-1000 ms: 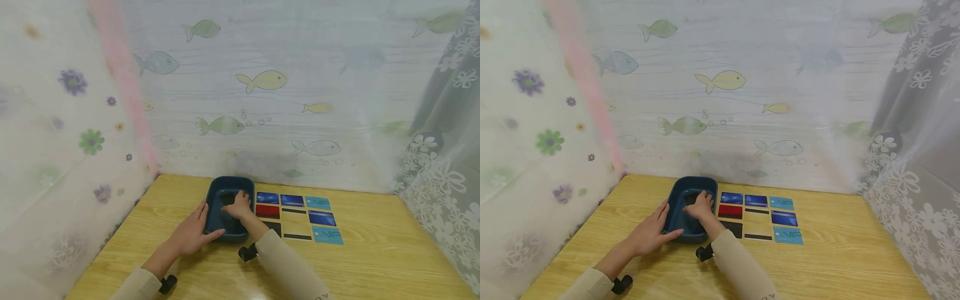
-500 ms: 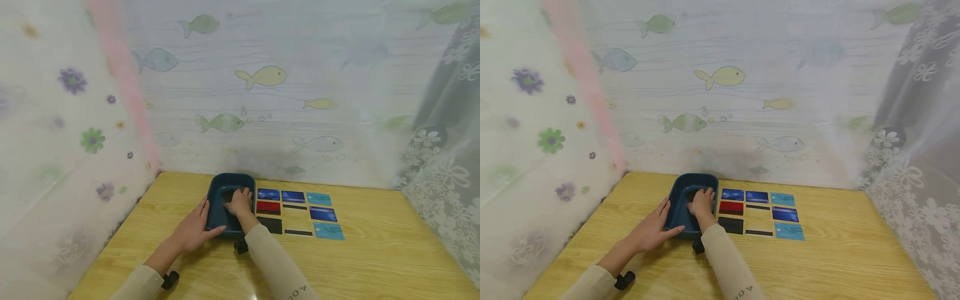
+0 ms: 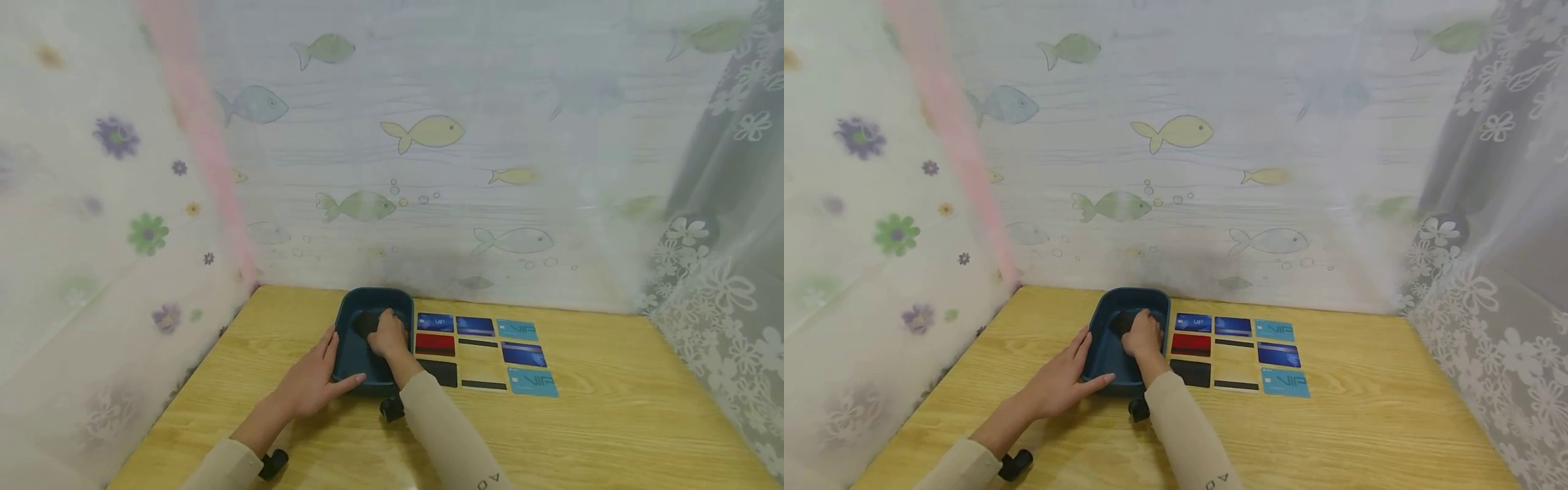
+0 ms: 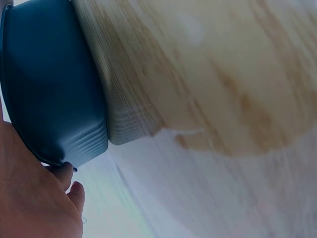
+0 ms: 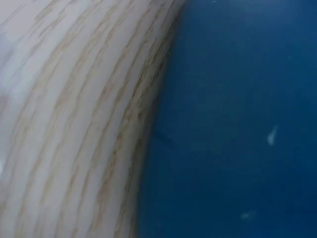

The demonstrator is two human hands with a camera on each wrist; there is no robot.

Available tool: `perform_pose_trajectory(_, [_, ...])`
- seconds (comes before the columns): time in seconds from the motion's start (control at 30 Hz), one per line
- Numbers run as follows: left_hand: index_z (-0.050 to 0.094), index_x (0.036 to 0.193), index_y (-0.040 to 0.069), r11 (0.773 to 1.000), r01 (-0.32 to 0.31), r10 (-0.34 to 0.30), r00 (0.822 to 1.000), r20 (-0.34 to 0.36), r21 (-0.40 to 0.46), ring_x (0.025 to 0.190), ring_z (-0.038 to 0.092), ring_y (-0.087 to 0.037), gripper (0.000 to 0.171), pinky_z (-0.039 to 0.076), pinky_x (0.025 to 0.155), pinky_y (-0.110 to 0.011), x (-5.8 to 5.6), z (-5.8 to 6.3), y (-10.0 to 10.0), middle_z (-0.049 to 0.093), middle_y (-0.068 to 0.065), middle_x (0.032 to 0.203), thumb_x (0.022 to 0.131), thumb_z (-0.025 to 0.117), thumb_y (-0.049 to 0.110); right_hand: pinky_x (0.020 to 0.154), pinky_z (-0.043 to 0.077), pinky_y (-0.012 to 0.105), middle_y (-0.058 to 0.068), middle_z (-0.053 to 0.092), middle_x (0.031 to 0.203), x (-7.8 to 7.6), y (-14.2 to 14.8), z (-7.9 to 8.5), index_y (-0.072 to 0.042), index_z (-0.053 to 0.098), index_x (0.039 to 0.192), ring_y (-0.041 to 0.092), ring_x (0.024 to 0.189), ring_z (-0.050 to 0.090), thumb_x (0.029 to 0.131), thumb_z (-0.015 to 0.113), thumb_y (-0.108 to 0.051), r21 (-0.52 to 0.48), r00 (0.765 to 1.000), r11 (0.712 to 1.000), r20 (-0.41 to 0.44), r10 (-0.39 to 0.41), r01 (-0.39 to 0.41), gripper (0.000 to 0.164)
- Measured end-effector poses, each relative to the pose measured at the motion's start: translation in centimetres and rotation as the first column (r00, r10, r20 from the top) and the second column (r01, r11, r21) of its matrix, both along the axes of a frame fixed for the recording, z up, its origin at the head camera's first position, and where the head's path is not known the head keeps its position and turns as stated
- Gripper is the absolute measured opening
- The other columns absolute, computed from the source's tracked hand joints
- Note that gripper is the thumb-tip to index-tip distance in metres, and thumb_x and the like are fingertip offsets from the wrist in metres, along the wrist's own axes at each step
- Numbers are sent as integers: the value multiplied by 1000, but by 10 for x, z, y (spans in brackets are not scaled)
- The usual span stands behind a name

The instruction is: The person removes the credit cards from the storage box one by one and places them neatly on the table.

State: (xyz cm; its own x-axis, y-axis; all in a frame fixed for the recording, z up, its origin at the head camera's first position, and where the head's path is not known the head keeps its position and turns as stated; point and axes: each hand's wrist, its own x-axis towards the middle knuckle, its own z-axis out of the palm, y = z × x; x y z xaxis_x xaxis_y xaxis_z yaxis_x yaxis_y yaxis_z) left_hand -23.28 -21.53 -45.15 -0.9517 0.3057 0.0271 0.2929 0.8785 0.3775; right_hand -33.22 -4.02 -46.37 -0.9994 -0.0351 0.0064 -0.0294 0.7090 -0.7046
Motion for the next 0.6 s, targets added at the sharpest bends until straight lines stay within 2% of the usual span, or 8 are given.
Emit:
perform_pose_trajectory(0.1, [17, 161, -4, 1000, 2, -2, 1000, 3, 1, 152, 26, -40, 112, 32, 118, -56, 1, 0, 0, 9, -18, 170, 93, 44, 81, 94, 52, 54, 23, 66, 117, 1, 0, 0, 1, 59, 123, 42, 110, 64, 92, 66, -4, -55, 1000, 998, -22, -2, 0, 32])
perform_pose_trajectory(0.3, [17, 161, -4, 1000, 2, -2, 1000, -6, -5, 152, 25, -41, 111, 32, 118, -57, -2, 0, -1, 9, -19, 170, 93, 43, 80, 92, 53, 50, 21, 66, 116, 2, -1, 3, -2, 61, 123, 37, 109, 64, 92, 61, 4, -144, 998, 990, -52, -18, 10, 31])
perform_pose_trajectory(0.6, [17, 161, -3, 1000, 3, -3, 1000, 1, -2, 153, 25, -40, 112, 31, 118, -57, -1, 0, 0, 9, -19, 170, 92, 45, 80, 93, 53, 52, 19, 70, 116, 3, 1, 3, -1, 67, 118, 38, 110, 64, 93, 60, 5, -290, 980, 956, -175, -98, 44, 27])
